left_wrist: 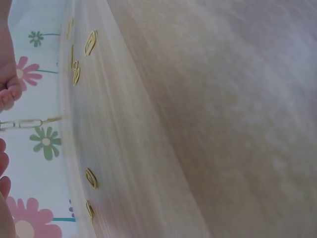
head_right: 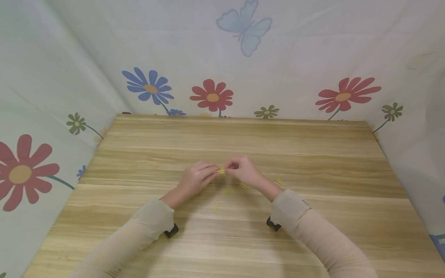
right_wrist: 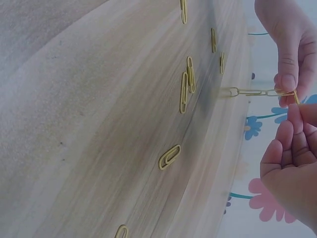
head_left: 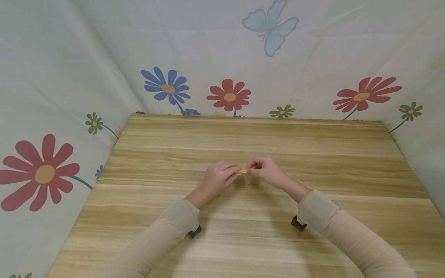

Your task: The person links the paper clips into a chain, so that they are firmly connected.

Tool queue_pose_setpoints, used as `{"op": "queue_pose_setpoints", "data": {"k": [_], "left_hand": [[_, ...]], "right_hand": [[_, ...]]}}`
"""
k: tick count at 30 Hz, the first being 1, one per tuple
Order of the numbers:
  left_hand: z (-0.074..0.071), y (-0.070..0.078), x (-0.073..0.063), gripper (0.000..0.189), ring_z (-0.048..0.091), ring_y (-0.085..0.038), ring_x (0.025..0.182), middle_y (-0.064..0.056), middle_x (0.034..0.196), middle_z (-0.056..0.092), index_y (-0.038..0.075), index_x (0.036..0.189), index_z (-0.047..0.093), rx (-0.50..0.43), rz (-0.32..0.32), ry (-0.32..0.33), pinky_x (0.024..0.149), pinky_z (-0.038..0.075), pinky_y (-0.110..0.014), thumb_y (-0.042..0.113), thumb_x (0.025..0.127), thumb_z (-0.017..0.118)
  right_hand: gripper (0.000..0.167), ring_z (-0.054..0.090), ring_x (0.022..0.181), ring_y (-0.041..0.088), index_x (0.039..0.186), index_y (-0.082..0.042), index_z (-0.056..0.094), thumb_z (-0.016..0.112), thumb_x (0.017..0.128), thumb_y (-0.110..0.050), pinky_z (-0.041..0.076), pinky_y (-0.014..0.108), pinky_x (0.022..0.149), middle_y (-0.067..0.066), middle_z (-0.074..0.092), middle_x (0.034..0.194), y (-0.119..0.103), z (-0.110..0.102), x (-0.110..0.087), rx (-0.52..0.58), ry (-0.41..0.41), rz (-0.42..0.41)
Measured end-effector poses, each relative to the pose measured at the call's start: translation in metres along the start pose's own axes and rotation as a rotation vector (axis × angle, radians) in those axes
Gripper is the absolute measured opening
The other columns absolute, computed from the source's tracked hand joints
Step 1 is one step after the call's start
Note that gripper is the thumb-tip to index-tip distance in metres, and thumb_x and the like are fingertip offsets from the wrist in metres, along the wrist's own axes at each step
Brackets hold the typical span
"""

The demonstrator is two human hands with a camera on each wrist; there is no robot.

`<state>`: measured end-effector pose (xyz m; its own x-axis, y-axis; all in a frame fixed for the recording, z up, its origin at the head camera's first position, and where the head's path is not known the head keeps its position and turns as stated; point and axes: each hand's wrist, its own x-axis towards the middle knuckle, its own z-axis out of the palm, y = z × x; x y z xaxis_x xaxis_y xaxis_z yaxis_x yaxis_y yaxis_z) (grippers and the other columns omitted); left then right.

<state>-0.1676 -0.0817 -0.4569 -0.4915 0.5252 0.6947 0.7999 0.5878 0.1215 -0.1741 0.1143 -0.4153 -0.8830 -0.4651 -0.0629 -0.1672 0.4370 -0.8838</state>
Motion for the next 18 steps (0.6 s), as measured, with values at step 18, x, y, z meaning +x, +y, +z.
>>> {"op": "queue_pose_setpoints", "data": {"k": [18], "left_hand": [[-0.002,0.002,0.001,0.01,0.065,-0.012,0.075,-0.002,0.083,0.07,0.011,0.081,0.071,0.017,0.018,-0.032,0.07,0.052,-0.021,0.016,0.072,0.072]], "right_hand": [[0.013,0.052,0.068,0.015,0.087,0.005,0.061,0.061,0.08,-0.005,0.044,0.02,0.058,0.013,0.062,0.079,0.003,0.0,-0.003,0.043,0.008,-0.074]]}}
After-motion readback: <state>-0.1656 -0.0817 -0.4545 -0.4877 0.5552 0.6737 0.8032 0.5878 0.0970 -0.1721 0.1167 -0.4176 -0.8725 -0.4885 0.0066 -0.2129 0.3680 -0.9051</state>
